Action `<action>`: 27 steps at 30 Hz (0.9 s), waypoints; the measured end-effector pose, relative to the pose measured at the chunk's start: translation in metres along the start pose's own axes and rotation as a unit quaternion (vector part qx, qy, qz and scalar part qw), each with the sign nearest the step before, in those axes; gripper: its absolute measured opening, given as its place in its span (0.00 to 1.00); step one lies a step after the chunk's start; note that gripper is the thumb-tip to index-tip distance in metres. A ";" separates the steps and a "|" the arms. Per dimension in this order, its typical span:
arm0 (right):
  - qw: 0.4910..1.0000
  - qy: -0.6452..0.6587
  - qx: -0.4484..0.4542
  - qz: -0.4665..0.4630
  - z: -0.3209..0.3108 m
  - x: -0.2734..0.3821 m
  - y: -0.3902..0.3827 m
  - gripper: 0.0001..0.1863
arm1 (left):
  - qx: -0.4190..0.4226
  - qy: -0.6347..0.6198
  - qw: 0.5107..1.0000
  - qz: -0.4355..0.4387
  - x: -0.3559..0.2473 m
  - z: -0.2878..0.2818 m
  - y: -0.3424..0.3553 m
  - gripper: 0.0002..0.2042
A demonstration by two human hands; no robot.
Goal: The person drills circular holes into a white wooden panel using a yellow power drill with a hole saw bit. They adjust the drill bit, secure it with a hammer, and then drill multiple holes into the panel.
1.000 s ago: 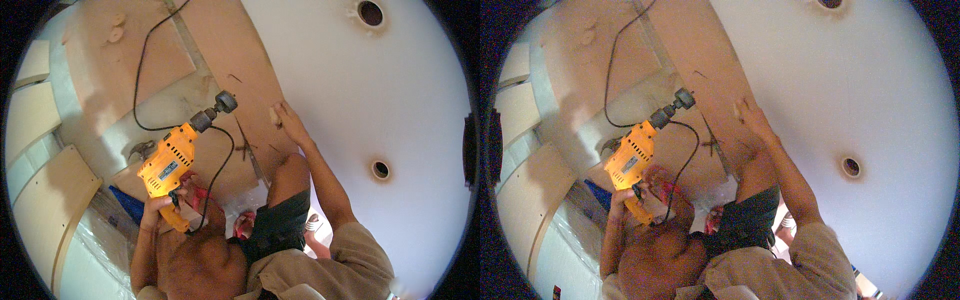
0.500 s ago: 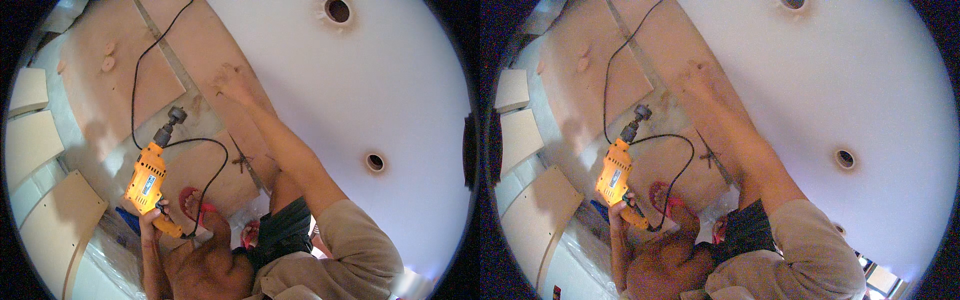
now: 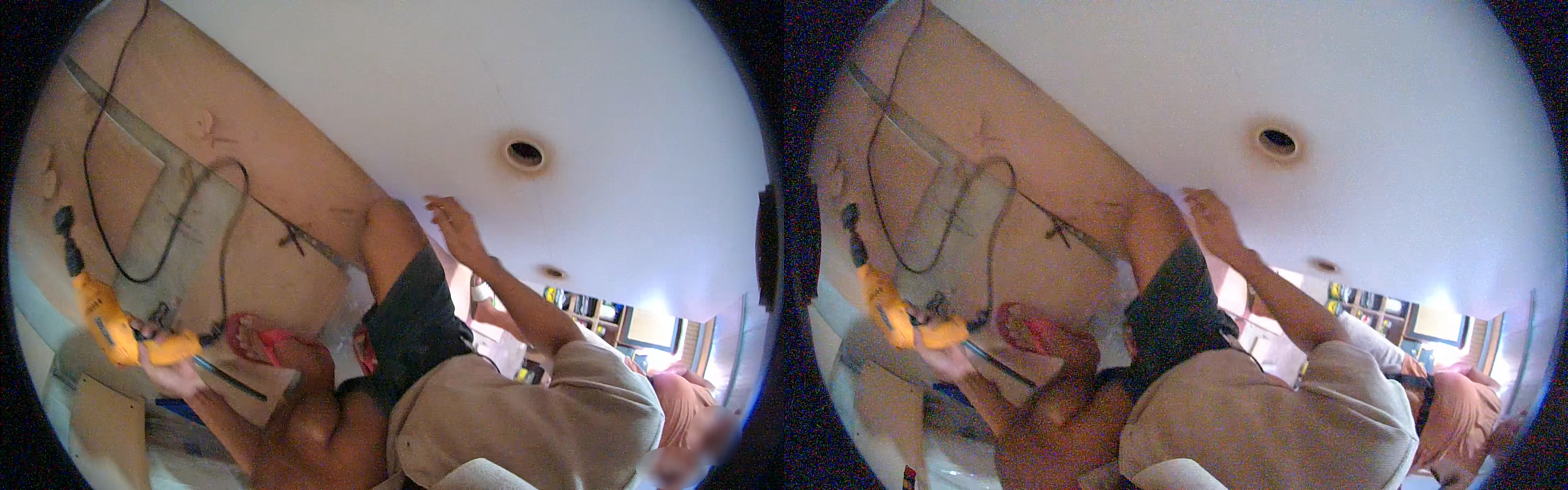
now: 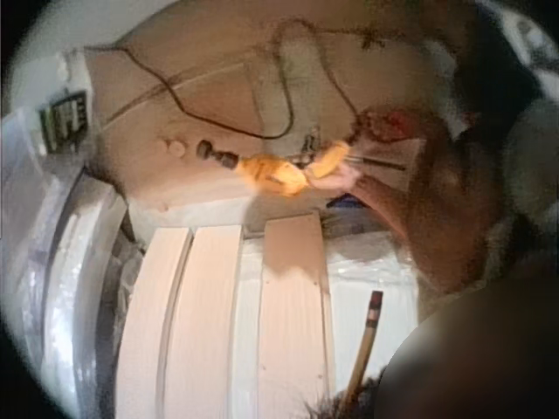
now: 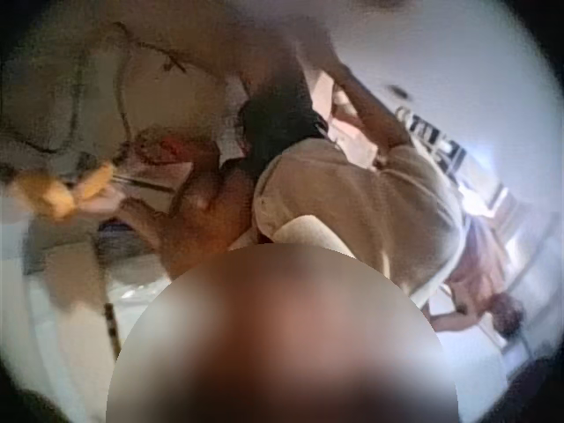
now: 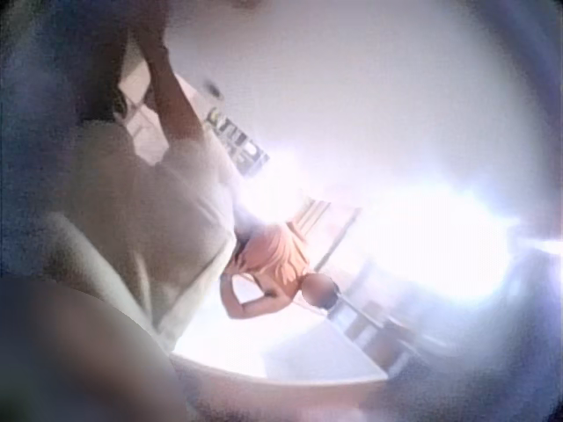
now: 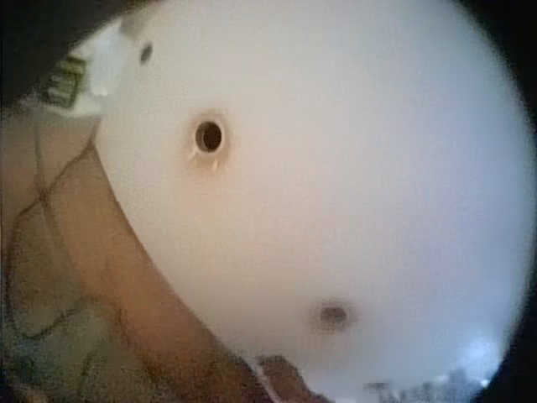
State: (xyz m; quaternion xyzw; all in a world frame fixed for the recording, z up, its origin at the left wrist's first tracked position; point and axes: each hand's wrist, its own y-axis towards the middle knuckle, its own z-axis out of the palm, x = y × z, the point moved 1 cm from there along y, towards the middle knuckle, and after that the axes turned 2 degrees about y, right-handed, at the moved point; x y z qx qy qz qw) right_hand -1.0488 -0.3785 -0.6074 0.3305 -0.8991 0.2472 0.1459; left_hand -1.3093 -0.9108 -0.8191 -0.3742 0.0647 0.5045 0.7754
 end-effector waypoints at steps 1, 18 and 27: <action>0.999 0.006 -0.028 0.014 -0.020 -0.011 -0.024 0.24 | -0.006 0.003 1.000 0.013 0.006 0.003 0.003 0.24; 0.948 -0.307 0.054 0.069 -0.080 -0.212 -0.285 0.21 | -0.165 0.152 0.974 0.020 0.032 0.036 0.022 0.20; 0.972 -0.064 -0.096 0.207 -0.006 -0.283 -0.370 0.20 | -0.023 0.702 0.687 -0.185 -0.043 0.125 0.032 0.27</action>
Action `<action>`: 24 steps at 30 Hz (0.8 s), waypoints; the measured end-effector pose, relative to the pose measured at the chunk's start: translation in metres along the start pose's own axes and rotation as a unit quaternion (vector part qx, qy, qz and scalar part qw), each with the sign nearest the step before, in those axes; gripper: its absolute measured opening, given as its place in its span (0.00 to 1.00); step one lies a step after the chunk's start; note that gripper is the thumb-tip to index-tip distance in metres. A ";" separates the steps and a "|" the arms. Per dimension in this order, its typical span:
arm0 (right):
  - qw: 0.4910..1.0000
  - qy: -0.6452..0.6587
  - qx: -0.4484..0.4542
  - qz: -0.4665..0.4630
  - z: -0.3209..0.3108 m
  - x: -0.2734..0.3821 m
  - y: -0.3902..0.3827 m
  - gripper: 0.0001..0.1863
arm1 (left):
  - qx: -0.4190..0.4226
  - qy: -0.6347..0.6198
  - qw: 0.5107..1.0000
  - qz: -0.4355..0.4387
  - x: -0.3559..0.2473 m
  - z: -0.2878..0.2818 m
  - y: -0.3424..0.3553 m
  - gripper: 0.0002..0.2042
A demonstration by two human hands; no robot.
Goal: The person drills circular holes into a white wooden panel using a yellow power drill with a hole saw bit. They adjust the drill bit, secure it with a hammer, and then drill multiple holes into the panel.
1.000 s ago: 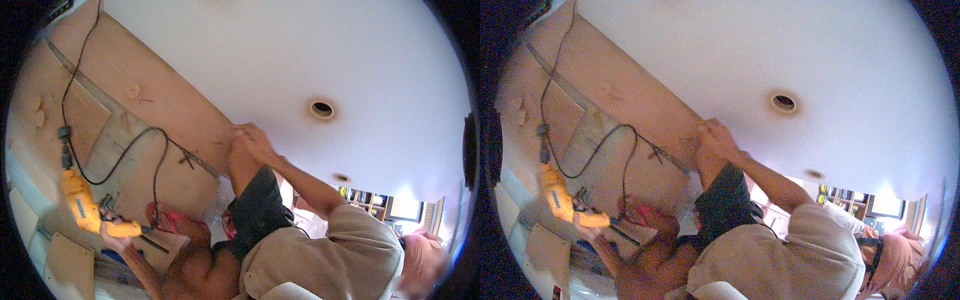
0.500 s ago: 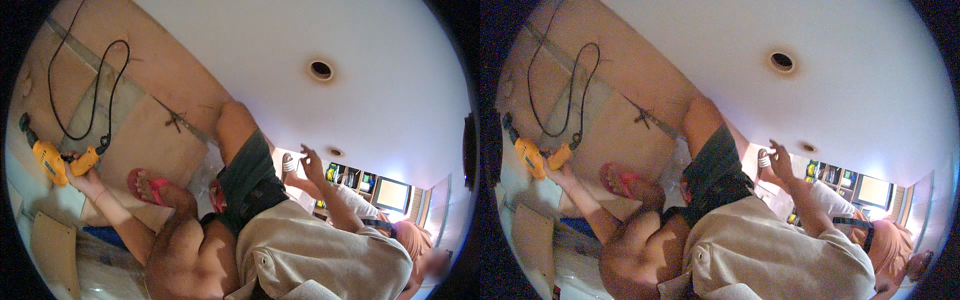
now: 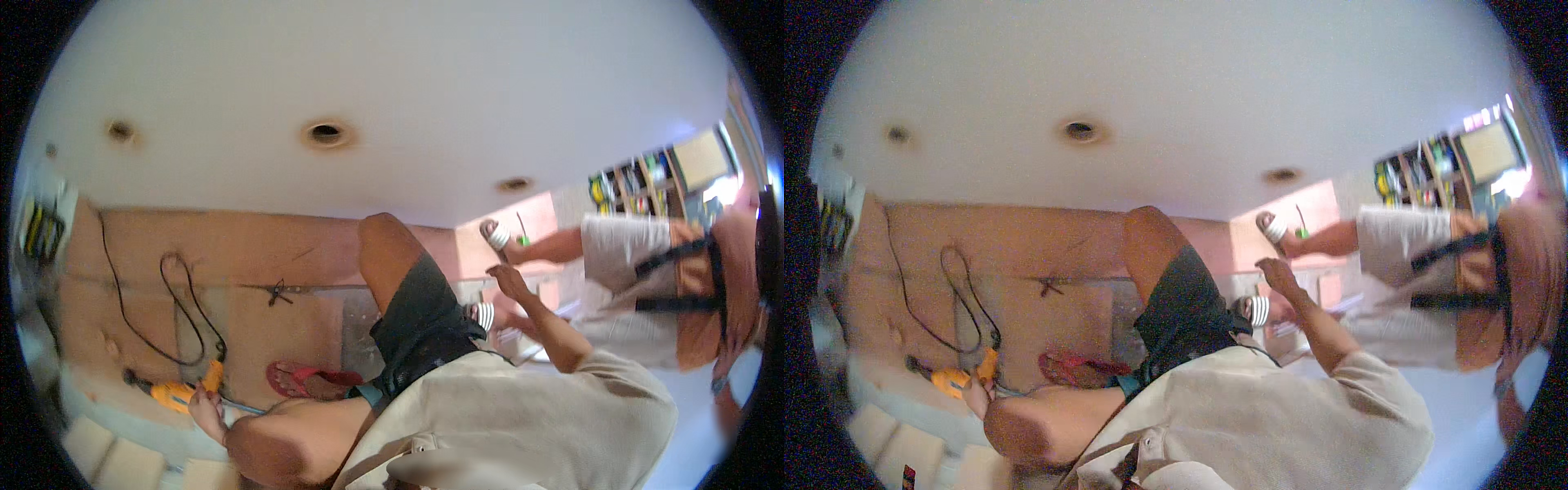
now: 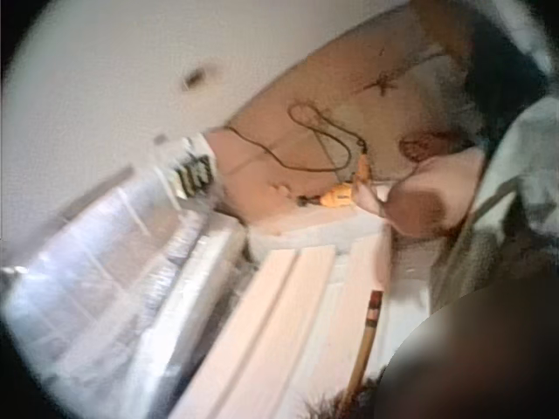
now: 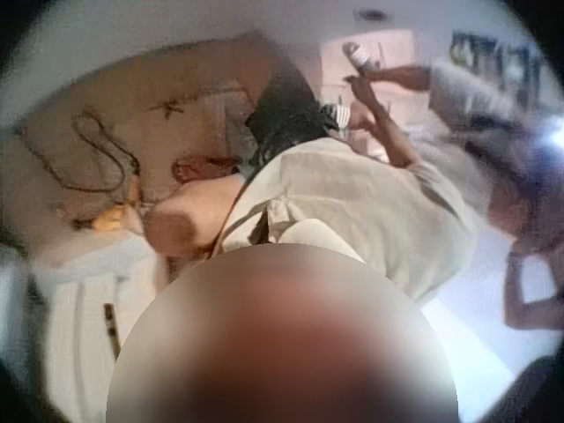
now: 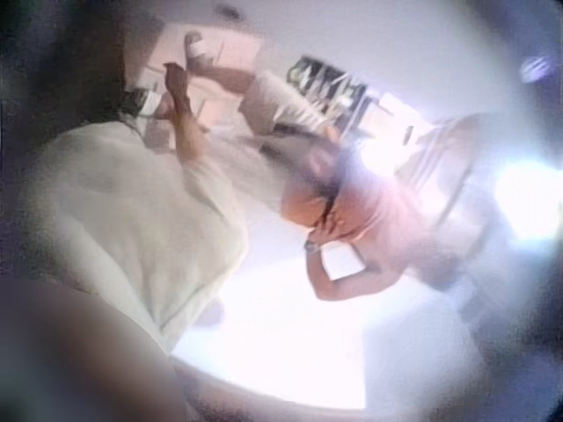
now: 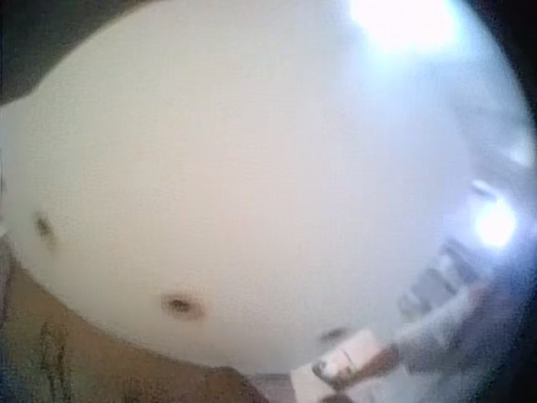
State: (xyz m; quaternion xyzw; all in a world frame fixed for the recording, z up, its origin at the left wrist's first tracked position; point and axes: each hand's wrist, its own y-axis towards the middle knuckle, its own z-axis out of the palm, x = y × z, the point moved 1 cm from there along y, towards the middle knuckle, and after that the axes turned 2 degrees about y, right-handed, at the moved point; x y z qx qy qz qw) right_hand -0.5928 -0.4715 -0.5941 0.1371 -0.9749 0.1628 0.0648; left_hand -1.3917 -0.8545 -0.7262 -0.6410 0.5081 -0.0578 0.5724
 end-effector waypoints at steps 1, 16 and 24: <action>0.991 0.087 0.005 0.098 0.010 -0.004 -0.008 0.24 | -0.012 0.046 0.998 0.040 -0.034 -0.006 -0.012 0.28; 0.710 0.670 0.066 0.207 0.077 0.043 0.118 0.35 | 0.028 0.142 0.555 0.819 -0.413 0.274 -0.421 0.21; 0.743 0.479 -0.447 0.138 -0.035 0.078 0.082 0.18 | -0.235 0.026 0.157 0.959 -0.444 0.427 -0.498 0.29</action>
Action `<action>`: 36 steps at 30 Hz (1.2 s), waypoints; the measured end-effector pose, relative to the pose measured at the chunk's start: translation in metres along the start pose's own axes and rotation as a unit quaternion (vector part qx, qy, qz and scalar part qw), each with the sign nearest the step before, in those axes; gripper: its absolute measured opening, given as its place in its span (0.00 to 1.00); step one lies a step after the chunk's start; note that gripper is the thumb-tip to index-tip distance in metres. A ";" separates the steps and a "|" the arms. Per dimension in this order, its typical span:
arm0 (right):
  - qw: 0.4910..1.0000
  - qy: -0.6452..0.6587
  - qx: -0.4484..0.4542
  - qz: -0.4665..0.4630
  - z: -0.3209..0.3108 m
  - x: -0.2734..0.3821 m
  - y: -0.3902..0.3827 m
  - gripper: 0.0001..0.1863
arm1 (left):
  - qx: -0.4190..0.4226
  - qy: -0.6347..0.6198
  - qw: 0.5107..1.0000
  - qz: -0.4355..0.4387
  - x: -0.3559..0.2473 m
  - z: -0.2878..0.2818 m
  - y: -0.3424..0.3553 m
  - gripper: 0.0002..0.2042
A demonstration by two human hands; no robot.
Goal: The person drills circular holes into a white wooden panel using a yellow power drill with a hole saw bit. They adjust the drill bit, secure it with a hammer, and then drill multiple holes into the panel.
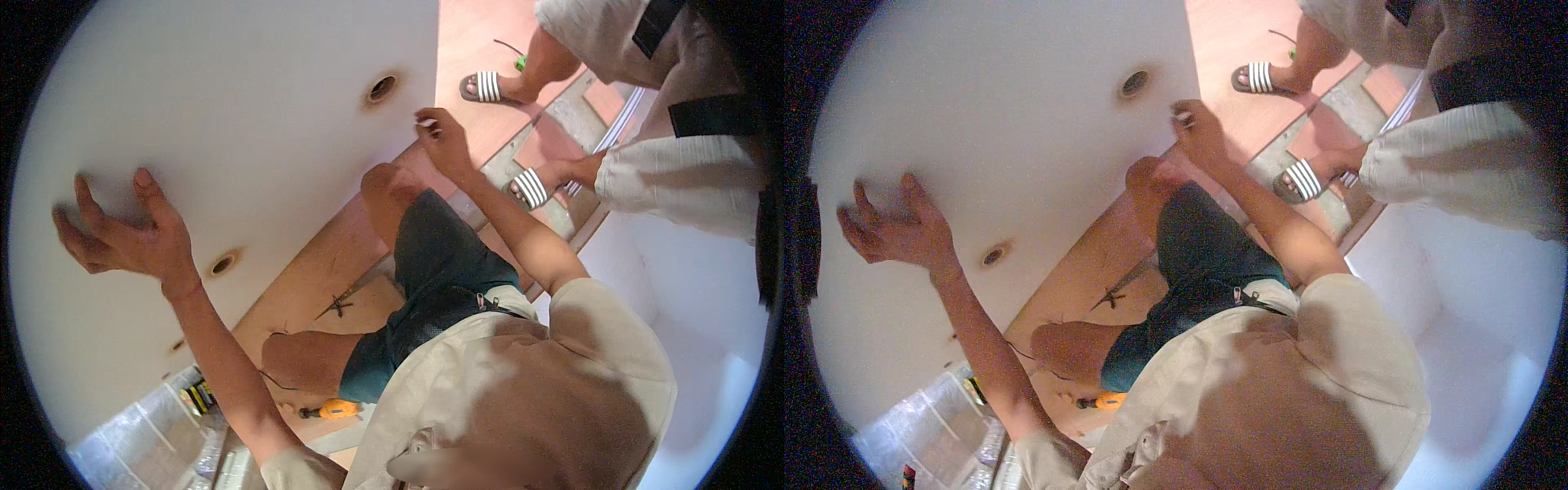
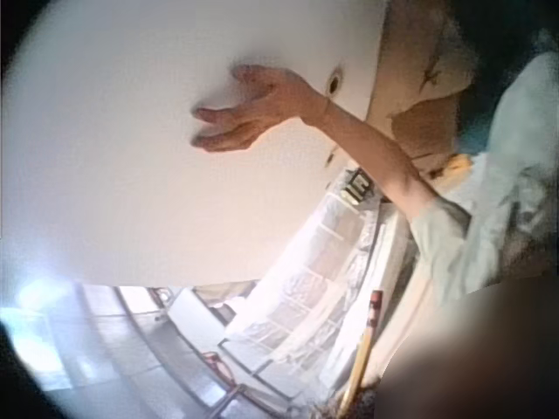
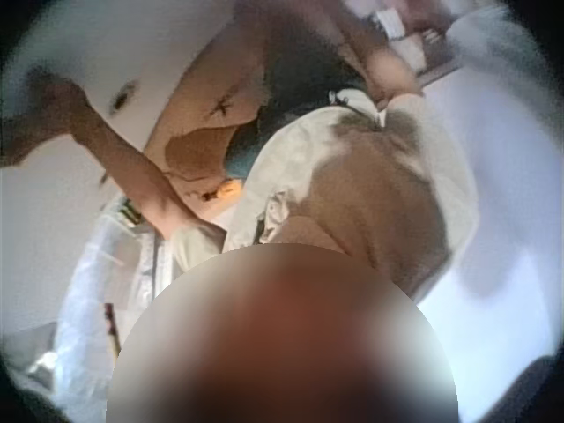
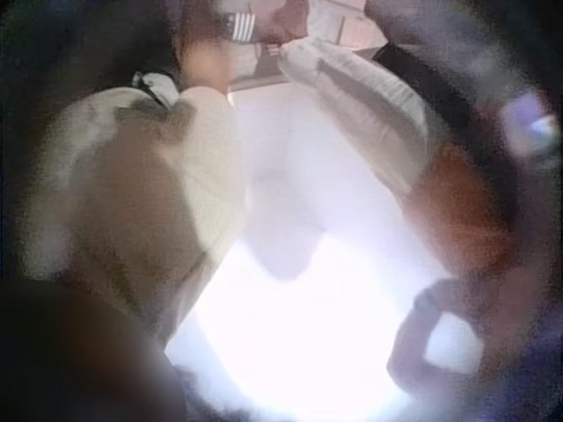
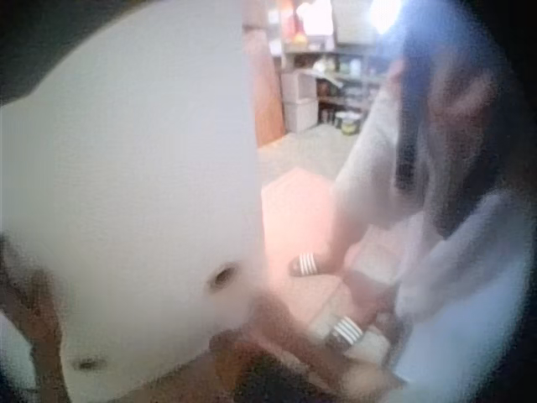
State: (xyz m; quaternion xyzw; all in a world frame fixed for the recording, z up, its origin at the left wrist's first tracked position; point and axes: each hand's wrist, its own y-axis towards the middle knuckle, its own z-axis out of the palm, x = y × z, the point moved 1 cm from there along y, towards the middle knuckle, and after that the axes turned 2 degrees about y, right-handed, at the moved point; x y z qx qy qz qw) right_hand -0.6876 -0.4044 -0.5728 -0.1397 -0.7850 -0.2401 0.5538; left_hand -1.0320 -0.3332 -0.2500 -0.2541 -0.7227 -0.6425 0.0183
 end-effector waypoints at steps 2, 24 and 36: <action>0.989 -0.075 0.066 -0.112 0.003 0.029 -0.001 0.26 | -0.023 0.066 0.997 0.036 0.002 0.025 -0.002 0.33; 0.583 0.791 0.060 0.175 0.036 0.073 0.042 0.23 | -0.019 0.105 0.994 0.014 -0.015 0.026 -0.020 0.37; 0.991 0.105 -0.040 -0.074 0.059 0.040 -0.011 0.35 | -0.040 0.066 0.997 0.031 -0.016 0.028 -0.023 0.35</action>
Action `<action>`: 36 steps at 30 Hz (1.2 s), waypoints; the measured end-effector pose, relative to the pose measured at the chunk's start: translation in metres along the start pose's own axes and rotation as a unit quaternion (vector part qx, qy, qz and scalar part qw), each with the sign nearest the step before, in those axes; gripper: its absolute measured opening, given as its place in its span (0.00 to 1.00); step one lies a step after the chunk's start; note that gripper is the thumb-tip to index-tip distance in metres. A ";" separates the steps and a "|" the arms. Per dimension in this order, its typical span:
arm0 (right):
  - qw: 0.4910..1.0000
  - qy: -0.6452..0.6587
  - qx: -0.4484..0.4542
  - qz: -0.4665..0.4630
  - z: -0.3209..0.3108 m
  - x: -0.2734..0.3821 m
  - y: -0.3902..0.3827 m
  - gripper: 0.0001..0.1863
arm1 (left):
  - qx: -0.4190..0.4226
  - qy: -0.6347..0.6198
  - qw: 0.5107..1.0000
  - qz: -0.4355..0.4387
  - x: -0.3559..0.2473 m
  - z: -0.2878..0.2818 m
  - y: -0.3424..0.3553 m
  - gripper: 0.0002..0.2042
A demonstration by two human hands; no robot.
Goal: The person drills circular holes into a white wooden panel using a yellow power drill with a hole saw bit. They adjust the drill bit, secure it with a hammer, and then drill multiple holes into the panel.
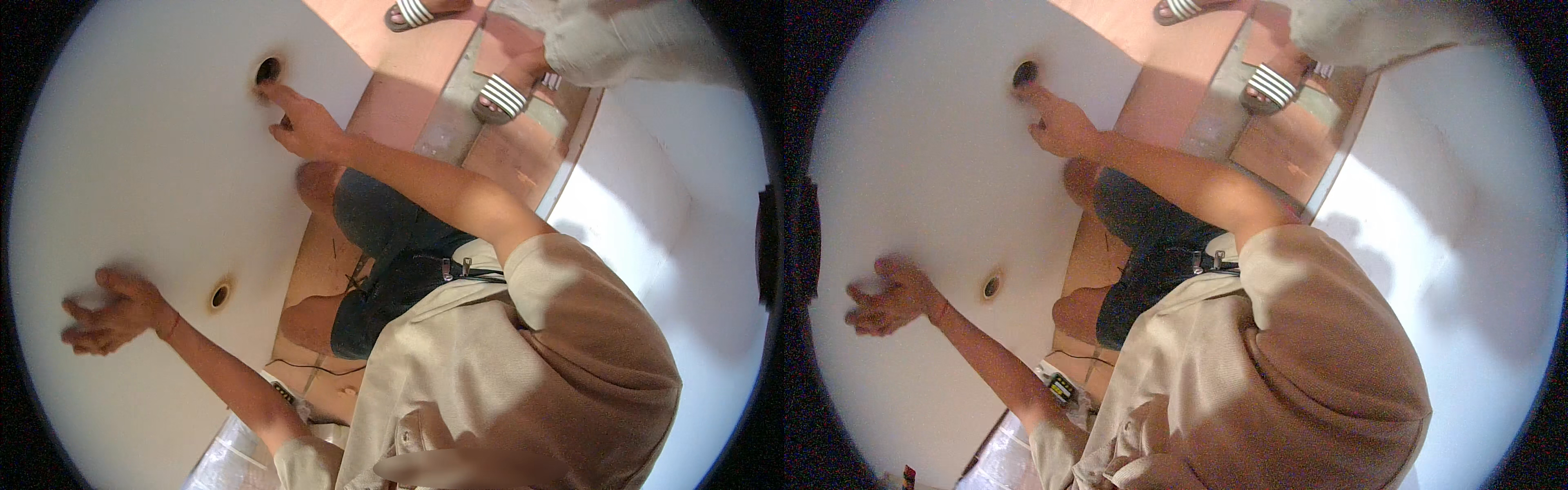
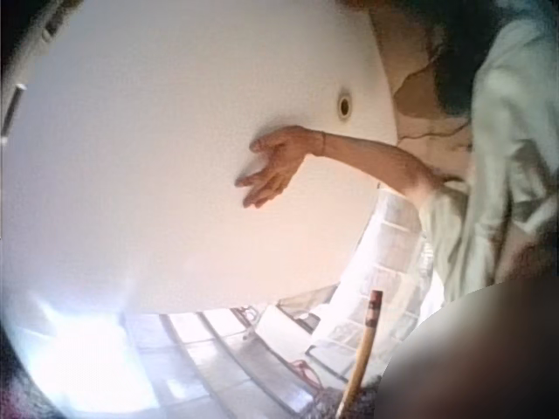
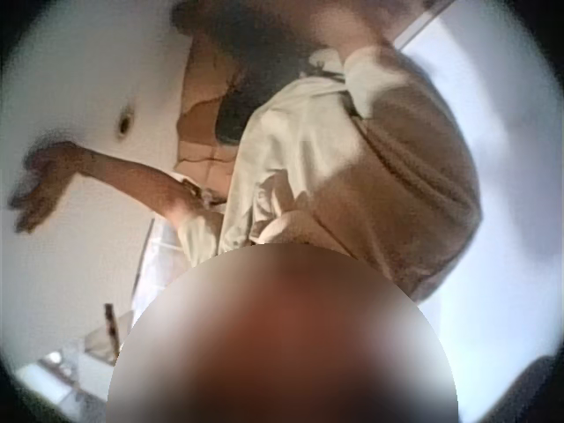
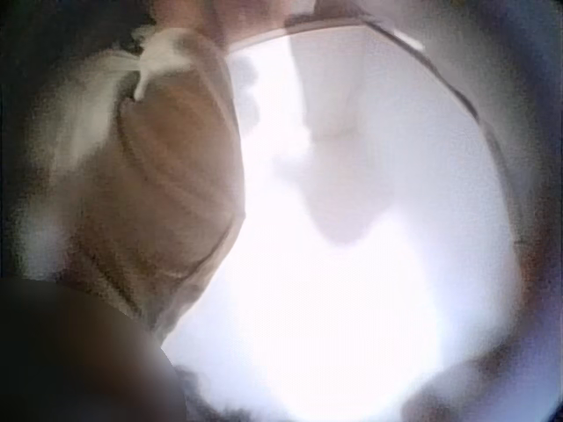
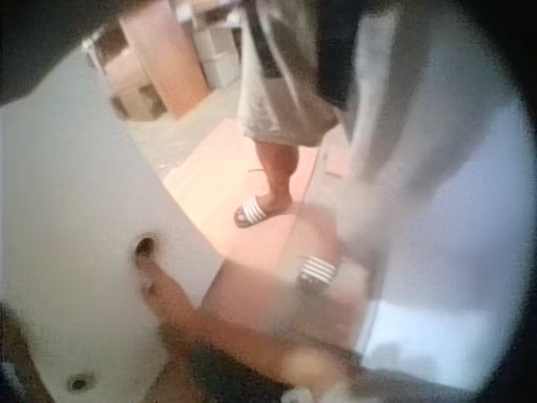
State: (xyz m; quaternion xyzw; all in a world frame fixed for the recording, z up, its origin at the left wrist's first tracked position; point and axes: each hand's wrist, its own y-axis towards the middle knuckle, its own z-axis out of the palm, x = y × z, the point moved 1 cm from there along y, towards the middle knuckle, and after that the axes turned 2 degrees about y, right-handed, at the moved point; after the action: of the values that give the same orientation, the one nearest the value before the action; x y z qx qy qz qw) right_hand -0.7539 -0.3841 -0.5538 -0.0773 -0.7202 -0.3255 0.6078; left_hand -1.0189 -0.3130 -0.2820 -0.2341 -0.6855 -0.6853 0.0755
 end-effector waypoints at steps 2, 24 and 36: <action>0.996 0.002 -0.008 -0.086 -0.020 -0.014 -0.007 0.31 | -0.002 -0.003 1.000 0.006 0.002 0.002 0.000 0.36; 0.958 0.265 0.102 0.031 -0.067 -0.091 0.199 0.40 | -0.012 0.029 0.999 0.032 0.012 0.003 -0.002 0.35; 0.970 0.196 0.106 0.093 -0.060 -0.092 0.200 0.28 | 0.002 -0.044 0.999 0.012 0.012 0.002 -0.007 0.35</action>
State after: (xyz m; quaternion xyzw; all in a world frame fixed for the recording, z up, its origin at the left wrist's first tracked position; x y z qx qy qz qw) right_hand -0.5800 -0.2370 -0.5609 -0.0138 -0.6072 -0.1979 0.7693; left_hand -1.0320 -0.3080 -0.2836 -0.2718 -0.6867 -0.6720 0.0536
